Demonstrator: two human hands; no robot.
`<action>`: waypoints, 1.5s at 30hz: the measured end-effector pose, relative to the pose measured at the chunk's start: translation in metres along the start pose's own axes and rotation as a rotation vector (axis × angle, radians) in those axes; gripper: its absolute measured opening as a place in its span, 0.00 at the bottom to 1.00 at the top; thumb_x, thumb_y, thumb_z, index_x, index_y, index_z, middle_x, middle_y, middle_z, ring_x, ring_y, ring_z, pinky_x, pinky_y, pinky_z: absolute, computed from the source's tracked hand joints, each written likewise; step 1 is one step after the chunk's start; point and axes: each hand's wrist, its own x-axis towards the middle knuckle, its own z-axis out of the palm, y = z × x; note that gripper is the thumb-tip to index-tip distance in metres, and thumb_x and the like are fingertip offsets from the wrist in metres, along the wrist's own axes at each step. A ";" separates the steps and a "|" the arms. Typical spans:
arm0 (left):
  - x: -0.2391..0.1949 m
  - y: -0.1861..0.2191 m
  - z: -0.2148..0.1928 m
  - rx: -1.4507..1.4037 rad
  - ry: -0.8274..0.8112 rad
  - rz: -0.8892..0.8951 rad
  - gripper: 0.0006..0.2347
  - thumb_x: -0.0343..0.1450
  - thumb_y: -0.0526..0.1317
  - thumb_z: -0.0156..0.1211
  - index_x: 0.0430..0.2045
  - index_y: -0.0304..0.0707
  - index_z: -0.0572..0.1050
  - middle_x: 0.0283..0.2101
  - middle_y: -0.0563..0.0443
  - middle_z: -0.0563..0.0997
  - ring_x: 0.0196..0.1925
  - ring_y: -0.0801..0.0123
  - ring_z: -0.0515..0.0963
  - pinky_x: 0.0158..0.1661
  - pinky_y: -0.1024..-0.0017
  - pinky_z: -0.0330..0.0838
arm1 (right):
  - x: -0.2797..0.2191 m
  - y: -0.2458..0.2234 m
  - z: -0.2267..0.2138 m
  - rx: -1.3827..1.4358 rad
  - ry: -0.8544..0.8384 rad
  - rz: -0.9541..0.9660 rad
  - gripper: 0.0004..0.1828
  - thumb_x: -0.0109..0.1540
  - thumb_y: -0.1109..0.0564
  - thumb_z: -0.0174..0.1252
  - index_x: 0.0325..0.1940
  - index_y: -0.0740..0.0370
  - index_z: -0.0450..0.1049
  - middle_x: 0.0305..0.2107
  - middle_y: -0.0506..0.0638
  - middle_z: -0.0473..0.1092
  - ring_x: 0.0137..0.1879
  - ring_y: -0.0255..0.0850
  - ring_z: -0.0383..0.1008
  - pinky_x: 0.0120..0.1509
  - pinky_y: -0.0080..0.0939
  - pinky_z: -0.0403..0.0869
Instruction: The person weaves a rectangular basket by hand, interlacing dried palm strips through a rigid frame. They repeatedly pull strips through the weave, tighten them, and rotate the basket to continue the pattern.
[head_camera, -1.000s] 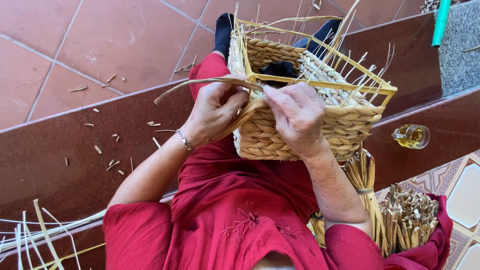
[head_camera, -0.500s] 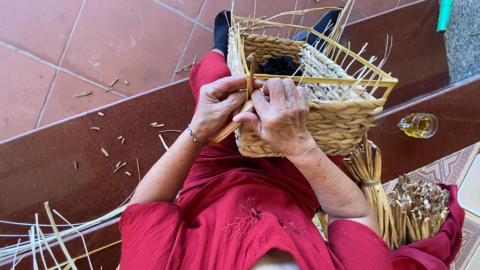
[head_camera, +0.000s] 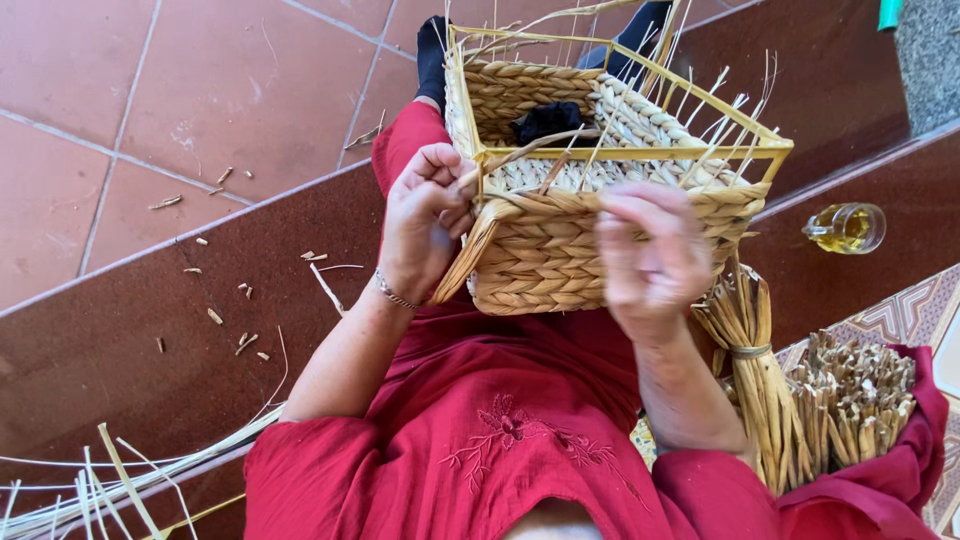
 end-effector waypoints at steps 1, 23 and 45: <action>0.000 0.004 0.001 -0.078 -0.043 -0.053 0.13 0.68 0.27 0.55 0.46 0.30 0.71 0.37 0.49 0.80 0.26 0.79 0.67 0.28 0.81 0.62 | -0.006 0.004 -0.012 0.002 0.059 0.051 0.03 0.73 0.61 0.62 0.49 0.64 0.76 0.46 0.54 0.76 0.42 0.36 0.77 0.43 0.31 0.78; -0.022 0.018 0.009 0.156 0.023 0.221 0.04 0.84 0.41 0.50 0.47 0.42 0.67 0.31 0.54 0.68 0.30 0.76 0.62 0.30 0.78 0.57 | 0.022 -0.017 0.016 -0.288 -0.305 -0.081 0.17 0.63 0.66 0.67 0.54 0.63 0.70 0.49 0.58 0.77 0.47 0.49 0.82 0.45 0.42 0.80; -0.032 0.001 -0.007 0.133 0.120 0.250 0.08 0.83 0.44 0.44 0.45 0.40 0.69 0.21 0.58 0.60 0.25 0.75 0.58 0.30 0.73 0.59 | 0.038 -0.014 0.023 0.020 -0.488 0.413 0.12 0.64 0.69 0.61 0.46 0.66 0.64 0.40 0.56 0.80 0.29 0.36 0.80 0.29 0.33 0.77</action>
